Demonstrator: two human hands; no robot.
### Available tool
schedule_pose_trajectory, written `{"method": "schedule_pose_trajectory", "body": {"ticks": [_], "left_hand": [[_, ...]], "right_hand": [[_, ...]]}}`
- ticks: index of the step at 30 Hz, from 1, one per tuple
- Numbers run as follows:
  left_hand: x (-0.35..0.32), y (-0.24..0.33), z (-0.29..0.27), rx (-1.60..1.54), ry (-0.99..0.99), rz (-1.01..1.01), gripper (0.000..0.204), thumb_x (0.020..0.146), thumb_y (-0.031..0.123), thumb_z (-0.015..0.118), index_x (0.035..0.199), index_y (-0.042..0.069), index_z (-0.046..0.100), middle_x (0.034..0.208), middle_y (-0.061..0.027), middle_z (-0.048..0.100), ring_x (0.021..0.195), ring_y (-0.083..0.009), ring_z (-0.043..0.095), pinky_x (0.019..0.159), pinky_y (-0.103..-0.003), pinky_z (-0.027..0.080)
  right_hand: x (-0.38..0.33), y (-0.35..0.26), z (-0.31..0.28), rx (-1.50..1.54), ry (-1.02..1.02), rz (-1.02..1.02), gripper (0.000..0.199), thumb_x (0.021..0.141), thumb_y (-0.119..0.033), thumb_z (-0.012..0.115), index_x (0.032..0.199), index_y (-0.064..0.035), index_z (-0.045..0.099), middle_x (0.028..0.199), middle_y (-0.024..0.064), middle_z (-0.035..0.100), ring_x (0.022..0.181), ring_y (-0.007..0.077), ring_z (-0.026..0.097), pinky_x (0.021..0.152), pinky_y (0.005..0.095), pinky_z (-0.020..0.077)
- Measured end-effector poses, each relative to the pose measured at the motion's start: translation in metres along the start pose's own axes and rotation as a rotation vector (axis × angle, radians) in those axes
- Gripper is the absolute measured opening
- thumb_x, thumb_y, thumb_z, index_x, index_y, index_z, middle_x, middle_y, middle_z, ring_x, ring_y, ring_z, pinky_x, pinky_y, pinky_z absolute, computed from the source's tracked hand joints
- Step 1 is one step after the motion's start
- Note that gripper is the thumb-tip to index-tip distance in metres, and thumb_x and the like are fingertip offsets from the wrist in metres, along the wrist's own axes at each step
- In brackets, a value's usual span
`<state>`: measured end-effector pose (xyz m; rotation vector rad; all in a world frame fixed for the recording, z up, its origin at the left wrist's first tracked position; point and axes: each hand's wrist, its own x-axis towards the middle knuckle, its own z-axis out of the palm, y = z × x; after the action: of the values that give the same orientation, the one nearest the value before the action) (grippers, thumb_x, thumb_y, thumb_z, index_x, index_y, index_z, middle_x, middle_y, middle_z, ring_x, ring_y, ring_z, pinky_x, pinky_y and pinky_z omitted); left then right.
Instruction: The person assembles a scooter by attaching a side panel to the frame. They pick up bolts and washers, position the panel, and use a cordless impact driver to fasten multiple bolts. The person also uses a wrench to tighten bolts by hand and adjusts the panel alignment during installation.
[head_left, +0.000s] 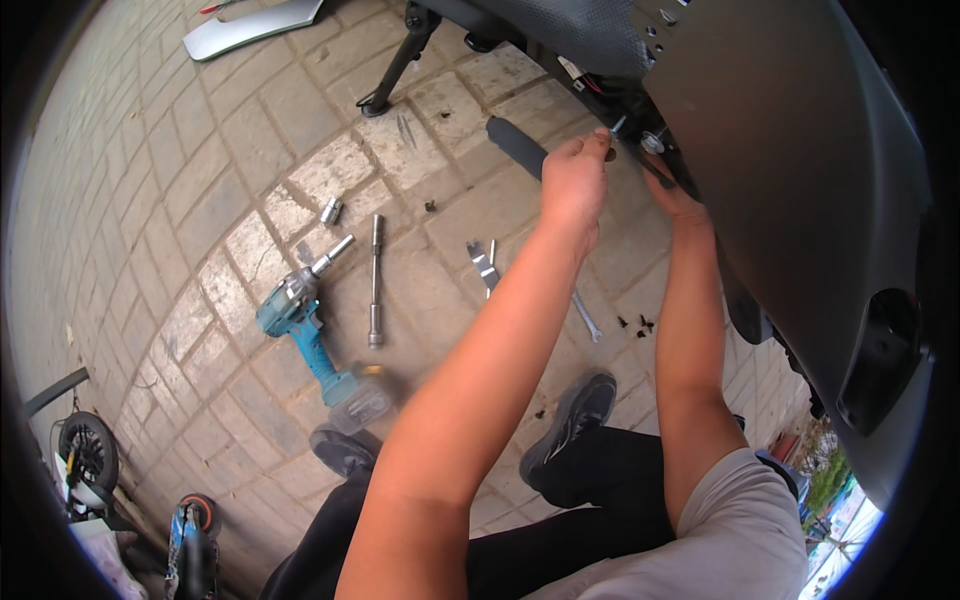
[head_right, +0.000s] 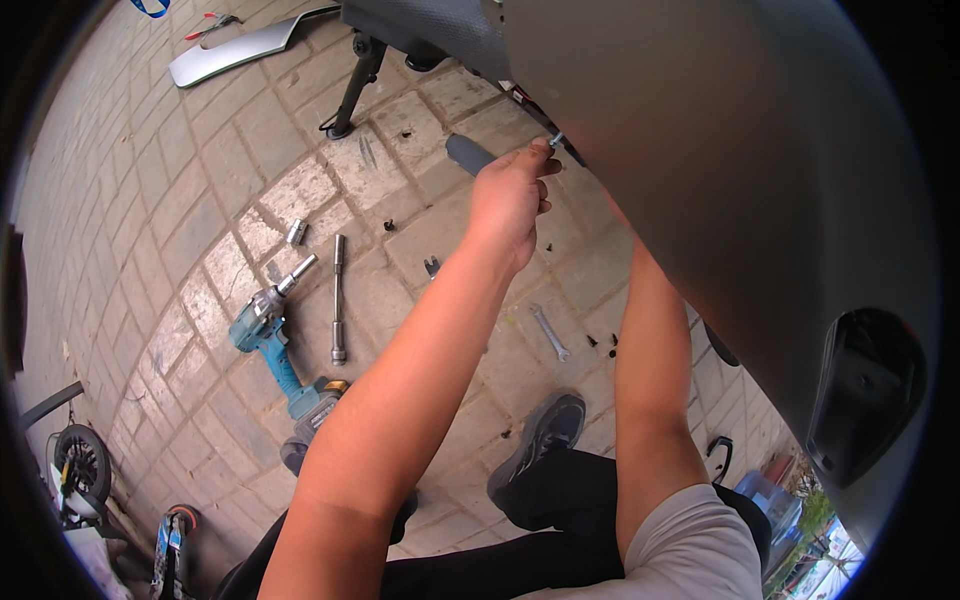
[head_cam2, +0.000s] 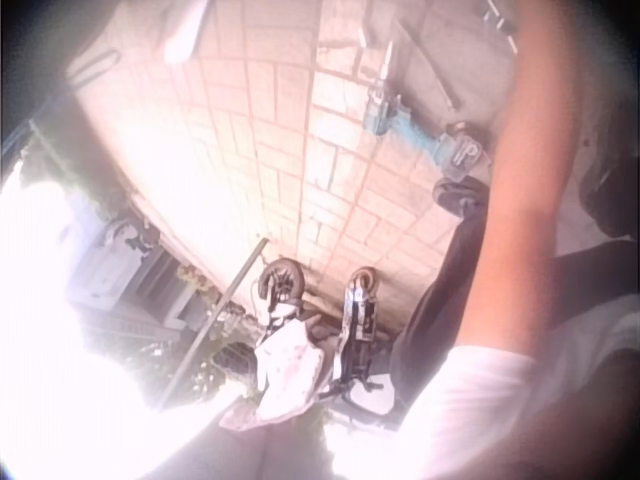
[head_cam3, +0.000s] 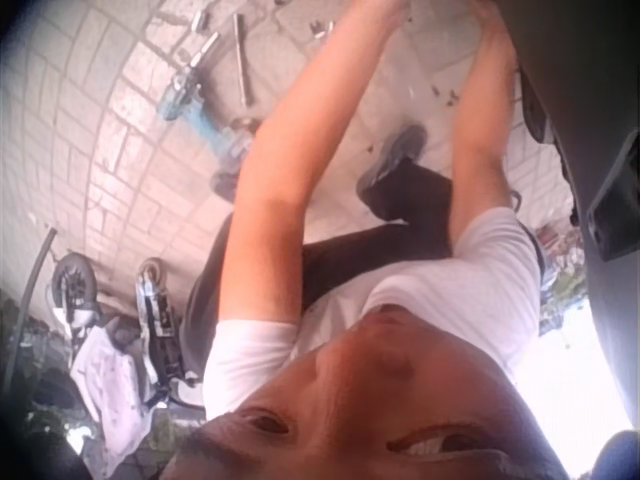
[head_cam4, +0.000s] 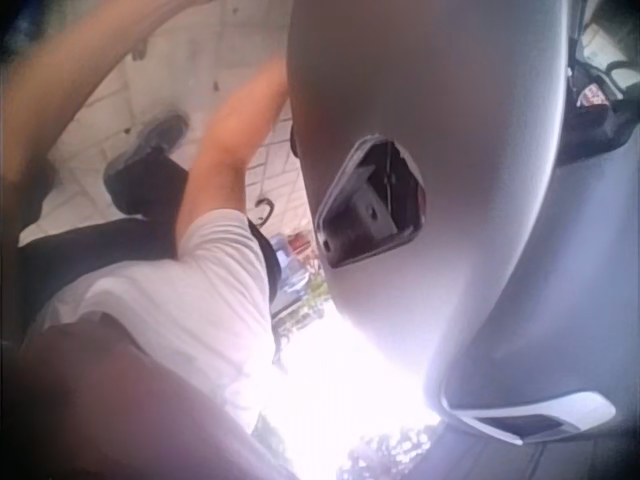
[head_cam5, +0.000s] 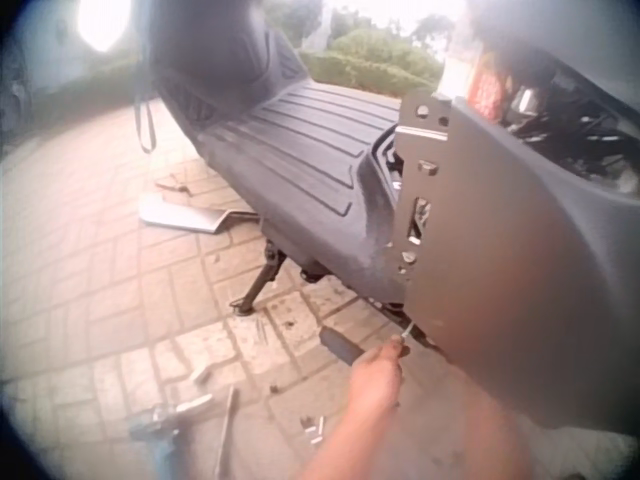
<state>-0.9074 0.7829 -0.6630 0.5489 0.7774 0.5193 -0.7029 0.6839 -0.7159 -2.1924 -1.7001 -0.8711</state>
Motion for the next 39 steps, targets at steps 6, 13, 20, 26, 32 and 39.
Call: {"method": "schedule_pose_trajectory", "body": {"ticks": [6,13,20,26,32,39], "left_hand": [[0.004,0.007,0.006,0.073,-0.026,0.017,0.03,0.095,0.024,0.058,0.104,-0.004,0.063,0.093,-0.008,0.063,0.063,-0.0101,0.04,0.063,-0.028,0.039],[-0.002,0.013,-0.002,0.056,-0.007,-0.011,0.03,0.094,0.024,0.058,0.106,-0.004,0.063,0.093,-0.0078,0.063,0.066,-0.0107,0.042,0.064,-0.028,0.04],[0.002,0.015,0.002,0.174,-0.035,0.025,0.031,0.094,0.026,0.061,0.104,-0.004,0.064,0.093,-0.0076,0.064,0.068,-0.0117,0.044,0.065,-0.029,0.04],[0.007,0.011,0.005,0.207,-0.041,-0.021,0.031,0.095,0.027,0.061,0.098,-0.003,0.065,0.089,-0.0068,0.064,0.071,-0.013,0.045,0.066,-0.03,0.04],[0.007,0.017,0.002,0.245,-0.039,-0.008,0.032,0.095,0.028,0.061,0.096,-0.004,0.066,0.09,-0.0074,0.064,0.074,-0.0143,0.047,0.069,-0.032,0.041],[0.011,0.017,0.002,0.422,-0.024,0.057,0.031,0.092,0.025,0.066,0.096,-0.006,0.065,0.089,-0.0088,0.065,0.084,-0.0165,0.054,0.077,-0.032,0.044]], "right_hand": [[0.009,0.005,0.001,0.077,-0.061,0.02,0.039,0.088,-0.029,0.063,0.121,-0.0072,0.058,0.119,0.0089,0.059,0.109,0.0233,0.056,0.092,0.0341,0.0458],[0.012,-0.015,-0.001,0.13,-0.054,0.066,0.033,0.094,-0.027,0.054,0.117,-0.0037,0.059,0.113,0.0105,0.061,0.105,0.0225,0.057,0.088,0.0303,0.0467],[0.011,-0.014,-0.002,0.12,-0.076,0.072,0.032,0.088,-0.03,0.064,0.111,-0.007,0.065,0.109,0.0091,0.066,0.1,0.0254,0.062,0.084,0.0349,0.0487],[0.01,-0.005,0.006,0.202,-0.11,0.186,0.038,0.09,-0.034,0.062,0.117,-0.0067,0.061,0.113,0.01,0.064,0.105,0.0228,0.06,0.087,0.0334,0.0469],[0.024,-0.02,-0.009,-0.172,-0.046,-0.106,0.041,0.091,-0.038,0.059,0.118,-0.0082,0.061,0.116,0.0112,0.062,0.108,0.0253,0.058,0.089,0.0358,0.0467],[0.028,-0.028,-0.015,-0.208,-0.15,-0.024,0.042,0.094,-0.039,0.054,0.123,-0.0092,0.058,0.121,0.011,0.059,0.111,0.0267,0.056,0.092,0.0378,0.0466]]}}
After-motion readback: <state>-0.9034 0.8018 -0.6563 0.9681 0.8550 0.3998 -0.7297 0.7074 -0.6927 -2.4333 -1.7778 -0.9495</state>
